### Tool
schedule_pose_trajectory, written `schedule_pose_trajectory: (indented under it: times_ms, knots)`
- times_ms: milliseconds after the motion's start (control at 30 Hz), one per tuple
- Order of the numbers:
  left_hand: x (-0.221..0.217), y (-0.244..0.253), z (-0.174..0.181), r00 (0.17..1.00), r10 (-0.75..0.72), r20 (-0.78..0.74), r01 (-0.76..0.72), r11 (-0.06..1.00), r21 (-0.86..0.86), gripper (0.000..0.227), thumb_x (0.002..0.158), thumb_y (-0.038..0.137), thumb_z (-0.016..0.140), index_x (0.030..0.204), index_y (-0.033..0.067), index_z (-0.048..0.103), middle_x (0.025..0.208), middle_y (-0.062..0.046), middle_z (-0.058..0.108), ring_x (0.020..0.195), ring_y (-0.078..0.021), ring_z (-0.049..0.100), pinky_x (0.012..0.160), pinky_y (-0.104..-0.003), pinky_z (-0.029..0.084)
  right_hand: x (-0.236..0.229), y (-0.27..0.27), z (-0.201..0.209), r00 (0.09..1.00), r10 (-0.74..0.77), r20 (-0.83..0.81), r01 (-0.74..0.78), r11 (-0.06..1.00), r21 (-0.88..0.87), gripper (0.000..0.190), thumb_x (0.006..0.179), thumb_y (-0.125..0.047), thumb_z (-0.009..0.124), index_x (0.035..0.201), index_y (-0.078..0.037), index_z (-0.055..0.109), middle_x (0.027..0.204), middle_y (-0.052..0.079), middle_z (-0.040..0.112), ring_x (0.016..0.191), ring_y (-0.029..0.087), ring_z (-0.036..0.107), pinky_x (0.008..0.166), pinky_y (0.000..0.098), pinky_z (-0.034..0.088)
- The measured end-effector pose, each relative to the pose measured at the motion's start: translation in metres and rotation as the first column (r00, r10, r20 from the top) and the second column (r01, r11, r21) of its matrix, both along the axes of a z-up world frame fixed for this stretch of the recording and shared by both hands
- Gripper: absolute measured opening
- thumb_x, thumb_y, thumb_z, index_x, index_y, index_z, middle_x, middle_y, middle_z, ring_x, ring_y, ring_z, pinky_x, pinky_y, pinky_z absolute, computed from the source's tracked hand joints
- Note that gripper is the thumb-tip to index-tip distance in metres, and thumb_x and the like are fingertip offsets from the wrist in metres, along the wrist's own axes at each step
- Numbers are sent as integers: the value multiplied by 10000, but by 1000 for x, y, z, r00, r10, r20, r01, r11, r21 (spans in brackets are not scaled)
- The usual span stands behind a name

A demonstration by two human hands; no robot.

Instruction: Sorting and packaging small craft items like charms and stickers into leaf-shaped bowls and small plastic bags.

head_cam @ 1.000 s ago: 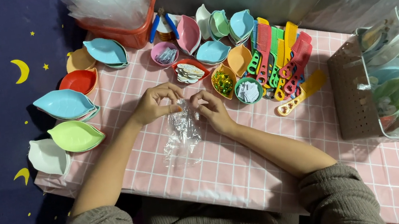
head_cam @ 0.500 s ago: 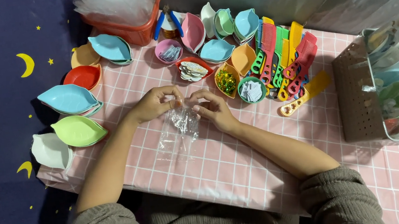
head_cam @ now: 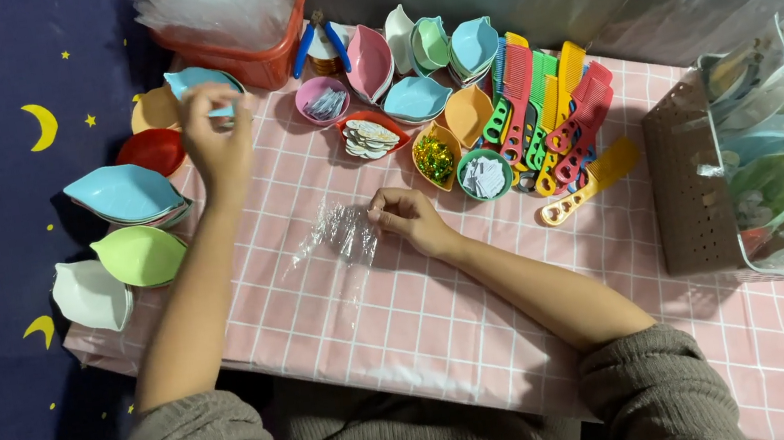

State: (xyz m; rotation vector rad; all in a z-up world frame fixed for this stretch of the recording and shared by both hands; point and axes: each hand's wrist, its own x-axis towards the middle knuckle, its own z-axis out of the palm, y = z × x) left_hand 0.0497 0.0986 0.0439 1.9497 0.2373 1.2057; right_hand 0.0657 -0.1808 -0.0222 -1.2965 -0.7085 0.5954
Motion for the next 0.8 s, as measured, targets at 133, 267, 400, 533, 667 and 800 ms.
schedule_pose_trajectory:
  times_ms: [133,267,400,533,667,800]
  knots:
    - [4,28,29,952,293,-87,-228,869,438,381,772,23,846,1008,59,549,1140,-123,521,972,-369,587,813,-479,484,-1,-6,6,995,64,75,-64,998,-7,182,969,-174,650,812,-105,588,739,-17,588,684,68,536,642,215,436]
    - [25,57,10,701,512,-497,-293,841,455,645,844,133,857,1265,58,374,1287,-207,411,996,-443,640,694,-514,584,-1,-6,9,989,104,107,-108,993,35,187,978,-161,623,809,-82,617,746,23,628,696,100,578,674,234,471]
    - [40,87,-22,764,385,-518,-270,920,285,860,803,-173,562,1526,73,165,1296,-277,465,1006,-428,623,836,-450,550,0,-5,6,989,136,55,-139,988,73,245,1017,-179,543,786,-97,552,726,8,526,680,106,449,659,244,373]
    - [38,81,-12,737,382,-557,-269,923,276,896,809,-152,557,1551,106,126,1269,-276,561,1106,-434,575,886,-493,518,2,-6,4,986,145,78,-152,985,86,284,1023,-212,502,760,-106,504,719,5,473,673,119,405,657,253,342]
    - [20,61,15,718,468,-515,-283,872,399,867,859,-49,560,1563,156,96,1148,-221,663,892,-448,674,704,-563,536,2,-6,4,987,151,47,-154,986,69,304,1024,-237,519,752,-103,505,712,11,478,672,119,428,654,248,358]
    - [2,40,10,977,91,-192,-43,970,239,718,806,-95,497,1489,76,353,1204,-303,638,1121,-433,615,970,-473,487,4,-6,10,976,204,80,-206,978,18,328,1047,-273,492,767,-104,515,734,20,514,690,116,460,689,247,379]
